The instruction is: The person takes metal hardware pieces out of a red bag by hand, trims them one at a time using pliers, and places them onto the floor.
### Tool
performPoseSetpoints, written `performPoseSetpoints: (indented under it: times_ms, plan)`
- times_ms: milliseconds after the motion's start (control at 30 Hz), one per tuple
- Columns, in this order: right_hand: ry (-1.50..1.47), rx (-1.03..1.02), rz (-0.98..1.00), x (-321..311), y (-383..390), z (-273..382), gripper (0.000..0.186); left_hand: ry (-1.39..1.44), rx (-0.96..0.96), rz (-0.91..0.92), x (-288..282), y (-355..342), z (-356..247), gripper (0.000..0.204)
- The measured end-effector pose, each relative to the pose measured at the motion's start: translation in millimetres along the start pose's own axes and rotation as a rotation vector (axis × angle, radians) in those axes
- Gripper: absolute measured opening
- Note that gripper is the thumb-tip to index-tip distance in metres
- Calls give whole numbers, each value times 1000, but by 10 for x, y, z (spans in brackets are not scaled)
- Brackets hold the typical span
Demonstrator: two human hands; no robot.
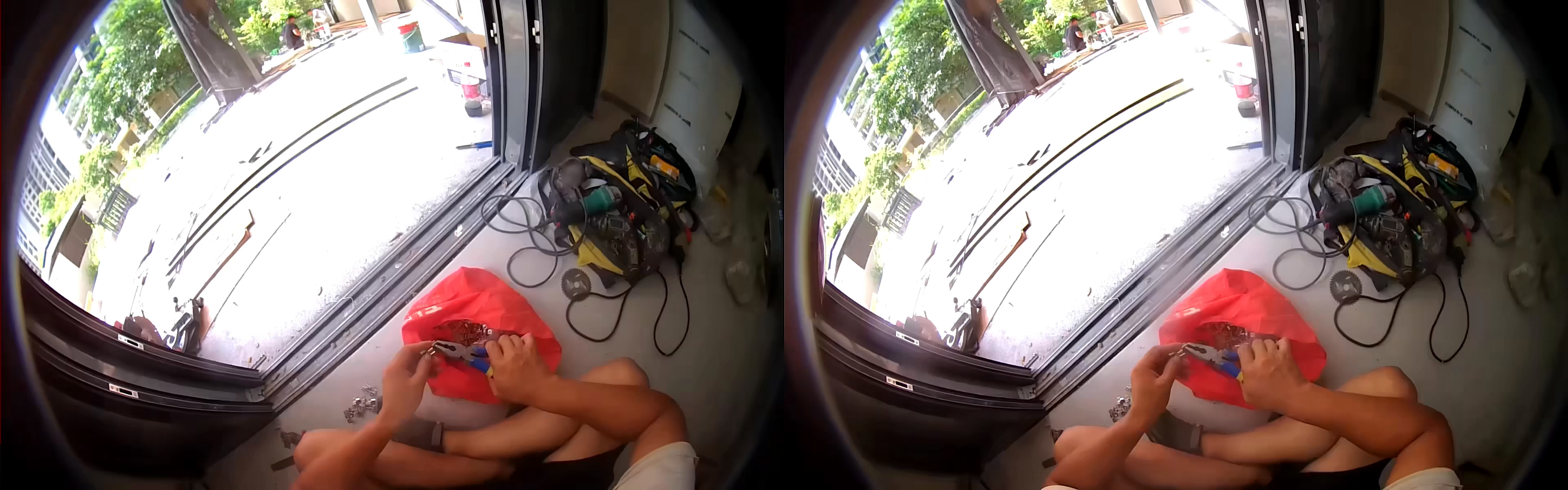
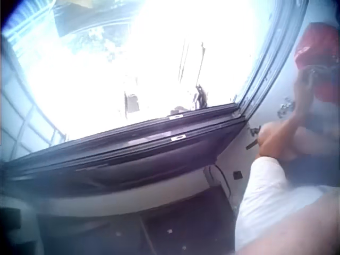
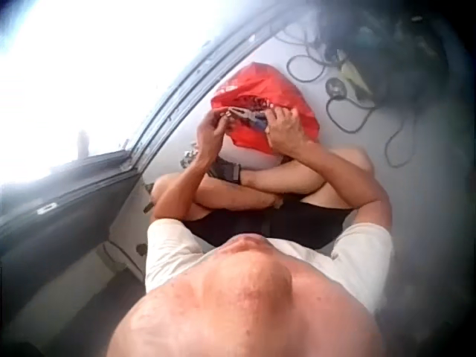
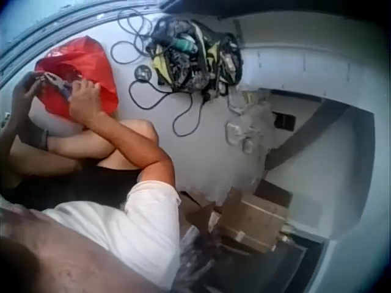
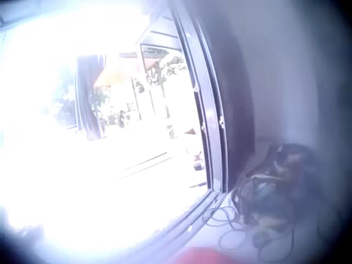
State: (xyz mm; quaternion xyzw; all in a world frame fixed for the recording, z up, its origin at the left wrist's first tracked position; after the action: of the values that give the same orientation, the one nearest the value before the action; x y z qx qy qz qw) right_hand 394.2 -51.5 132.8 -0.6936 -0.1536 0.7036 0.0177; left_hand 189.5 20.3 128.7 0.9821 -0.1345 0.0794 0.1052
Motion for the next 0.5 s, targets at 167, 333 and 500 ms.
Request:
performPoseSetpoints:
  times_ms: [167, 333, 500]
  plan:
    - [-145, 66, 89, 139, -42, -43, 44, 8, 57, 25, -9, -92, -38, 20]
    - [-154, 77, 136, 207, -100, -61, 44, -87, 94, 94, -69, -155, -52, 21]
    - [-129, 53, 101, 124, -86, -69, 46, 69, 21, 80, -77, -181, -13, 21]
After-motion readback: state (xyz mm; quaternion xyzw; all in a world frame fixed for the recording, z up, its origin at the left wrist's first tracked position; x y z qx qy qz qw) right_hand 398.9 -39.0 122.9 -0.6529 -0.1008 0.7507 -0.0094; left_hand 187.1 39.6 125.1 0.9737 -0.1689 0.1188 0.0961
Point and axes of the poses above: each hand's wrist, its own y-axis away from the middle knuckle, its own x-axis out of the palm, z = x × y, the point moved 5 cm from there along -y, towards the middle knuckle, and after that the axes turned 15 degrees about y, right-handed, at the moved point
